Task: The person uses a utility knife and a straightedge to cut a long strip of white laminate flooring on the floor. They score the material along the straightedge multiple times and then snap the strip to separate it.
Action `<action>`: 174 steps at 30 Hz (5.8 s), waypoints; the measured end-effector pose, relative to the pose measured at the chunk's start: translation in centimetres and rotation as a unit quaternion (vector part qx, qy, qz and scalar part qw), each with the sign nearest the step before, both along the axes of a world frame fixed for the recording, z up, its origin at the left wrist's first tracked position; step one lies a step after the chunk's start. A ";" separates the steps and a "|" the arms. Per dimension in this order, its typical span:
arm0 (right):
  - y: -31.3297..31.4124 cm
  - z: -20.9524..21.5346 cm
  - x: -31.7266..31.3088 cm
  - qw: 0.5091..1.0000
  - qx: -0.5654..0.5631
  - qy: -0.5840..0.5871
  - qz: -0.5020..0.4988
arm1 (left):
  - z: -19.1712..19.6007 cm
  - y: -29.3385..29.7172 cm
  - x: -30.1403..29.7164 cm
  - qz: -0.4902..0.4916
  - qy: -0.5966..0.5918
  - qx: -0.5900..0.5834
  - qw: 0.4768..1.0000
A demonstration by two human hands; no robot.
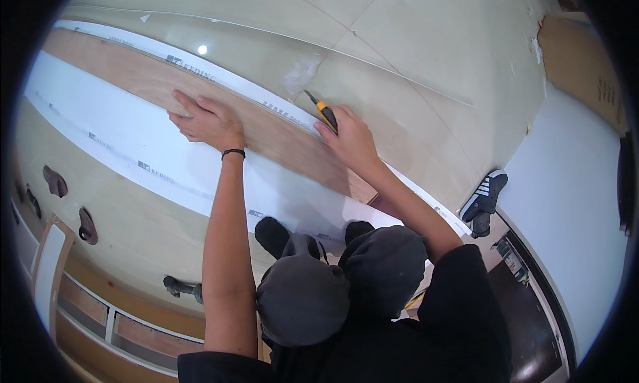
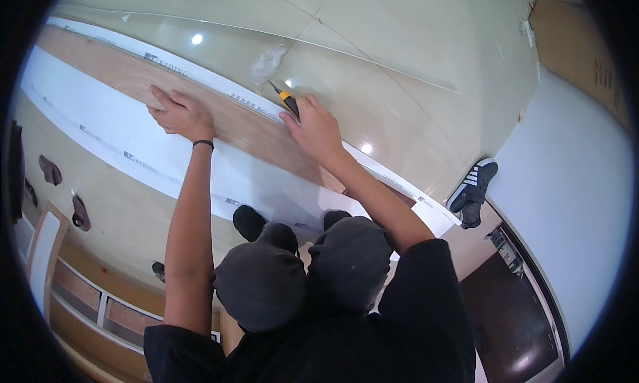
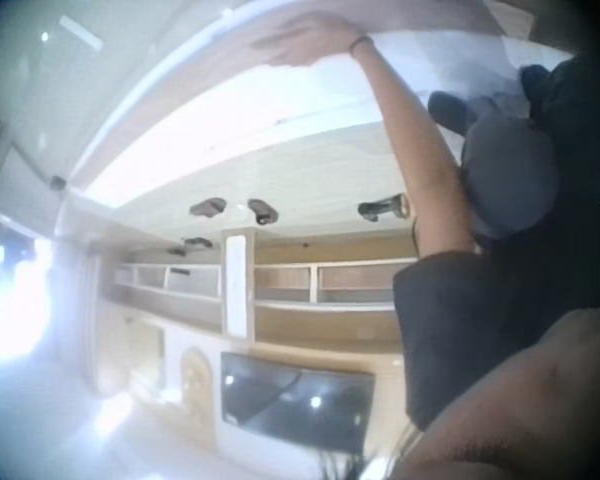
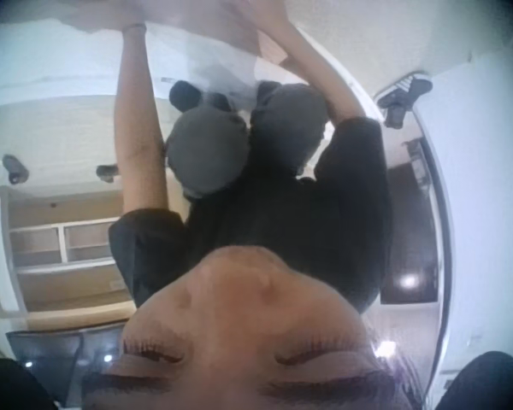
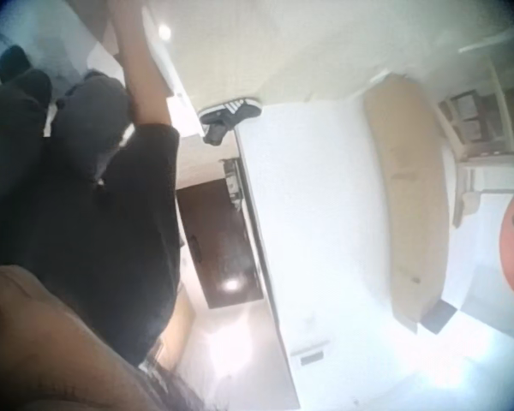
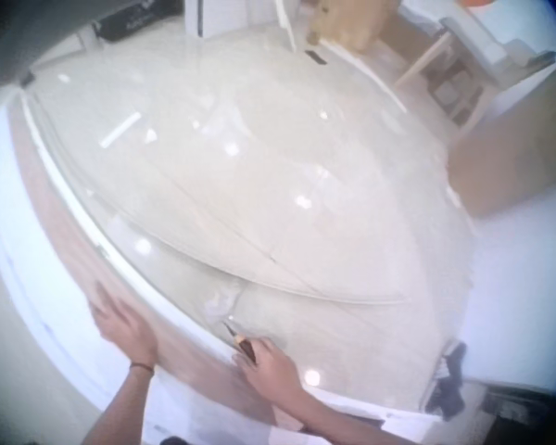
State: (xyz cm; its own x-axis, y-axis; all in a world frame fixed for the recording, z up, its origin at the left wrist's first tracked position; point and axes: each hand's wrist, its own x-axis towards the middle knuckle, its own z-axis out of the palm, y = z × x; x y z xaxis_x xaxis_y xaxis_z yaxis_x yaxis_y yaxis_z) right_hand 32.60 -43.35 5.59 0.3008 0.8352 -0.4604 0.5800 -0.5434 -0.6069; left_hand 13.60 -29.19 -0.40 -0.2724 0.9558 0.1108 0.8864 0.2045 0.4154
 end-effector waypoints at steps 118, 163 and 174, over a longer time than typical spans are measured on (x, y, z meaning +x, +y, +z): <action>6.7 2.3 -11.7 0.977 -0.011 -0.202 0.061 | 0.3 6.1 -32.1 0.201 -0.516 -0.204 0.807; -20.1 3.6 0.9 0.973 -0.028 -0.127 -0.190 | 3.8 -19.5 -20.2 0.092 -0.197 -0.487 0.846; -22.6 0.2 1.7 0.954 0.024 -0.189 -0.231 | -2.4 -1.0 -28.3 0.163 -0.450 -0.259 0.839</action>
State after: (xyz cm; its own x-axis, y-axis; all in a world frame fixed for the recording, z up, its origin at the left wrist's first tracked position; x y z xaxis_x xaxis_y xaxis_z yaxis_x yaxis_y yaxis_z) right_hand 34.33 -65.96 5.77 0.7783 0.5915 -0.2108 0.4681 -0.7703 -0.4331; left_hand -14.65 -30.19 -2.78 -0.2788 0.6704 -0.6876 0.1232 0.7351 0.6667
